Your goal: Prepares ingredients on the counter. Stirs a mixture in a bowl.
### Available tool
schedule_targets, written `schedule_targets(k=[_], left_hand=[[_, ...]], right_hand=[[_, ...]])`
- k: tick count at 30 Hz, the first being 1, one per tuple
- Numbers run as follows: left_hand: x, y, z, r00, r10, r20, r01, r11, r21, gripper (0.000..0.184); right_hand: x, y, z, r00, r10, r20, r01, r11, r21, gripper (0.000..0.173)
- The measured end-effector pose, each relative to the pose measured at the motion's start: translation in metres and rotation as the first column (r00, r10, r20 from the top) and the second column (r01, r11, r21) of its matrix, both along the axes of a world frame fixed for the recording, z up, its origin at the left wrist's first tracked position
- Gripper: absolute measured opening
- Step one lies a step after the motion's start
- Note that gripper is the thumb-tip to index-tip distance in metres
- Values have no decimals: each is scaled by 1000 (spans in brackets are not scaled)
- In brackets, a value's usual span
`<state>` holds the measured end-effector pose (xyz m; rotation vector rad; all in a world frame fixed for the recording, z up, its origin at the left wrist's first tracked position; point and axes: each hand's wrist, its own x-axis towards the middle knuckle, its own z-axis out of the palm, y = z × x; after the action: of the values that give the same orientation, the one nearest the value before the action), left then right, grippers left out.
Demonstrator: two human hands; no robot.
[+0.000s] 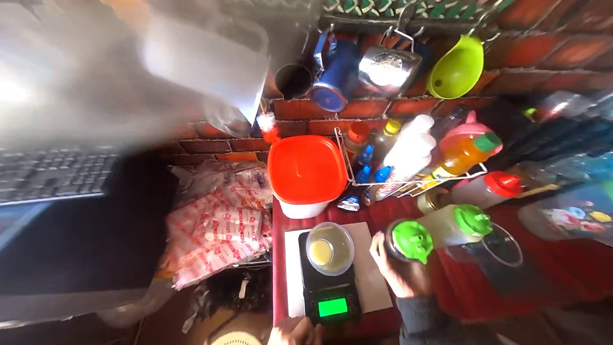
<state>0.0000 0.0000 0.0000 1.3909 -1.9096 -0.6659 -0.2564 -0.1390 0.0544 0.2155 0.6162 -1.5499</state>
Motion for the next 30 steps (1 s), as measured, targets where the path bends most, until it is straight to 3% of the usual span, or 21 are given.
schedule_targets(k=[3, 5, 8, 10, 12, 16, 21, 30], left_hand=[[-4, -1, -12, 999, 33, 35, -27, 988, -155, 36], [-4, -2, -15, 999, 45, -9, -45, 984, -171, 37], [-3, -1, -16, 998, 45, -46, -53, 984, -172, 34], [-4, -2, -15, 997, 58, -48, -66, 982, -179, 33], [-6, -4, -15, 996, 79, -37, -85, 977, -197, 32], [-8, -4, -15, 994, 105, -31, -109, 972, -209, 29], [-6, -6, -11, 995, 93, -31, -97, 978, -186, 28], [-5, -7, -16, 997, 59, -53, -68, 979, -193, 23]], right_hand=[[-1, 32, 5, 999, 23, 28, -22, 999, -32, 77], [-3, 47, 19, 1000, 3, 10, -2, 998, -69, 77], [-1, 54, 50, 978, -46, -202, 25, 995, -101, 61], [8, 53, 72, 932, -86, -352, 61, 995, -82, 47], [19, 52, 81, 861, -108, -498, 86, 994, -66, 43], [32, 52, 78, 829, -159, -536, 153, 987, -56, 55], [45, 50, 80, 807, -165, -567, 193, 981, -11, 46], [40, 50, 79, 669, -240, -703, 196, 970, -145, 40]])
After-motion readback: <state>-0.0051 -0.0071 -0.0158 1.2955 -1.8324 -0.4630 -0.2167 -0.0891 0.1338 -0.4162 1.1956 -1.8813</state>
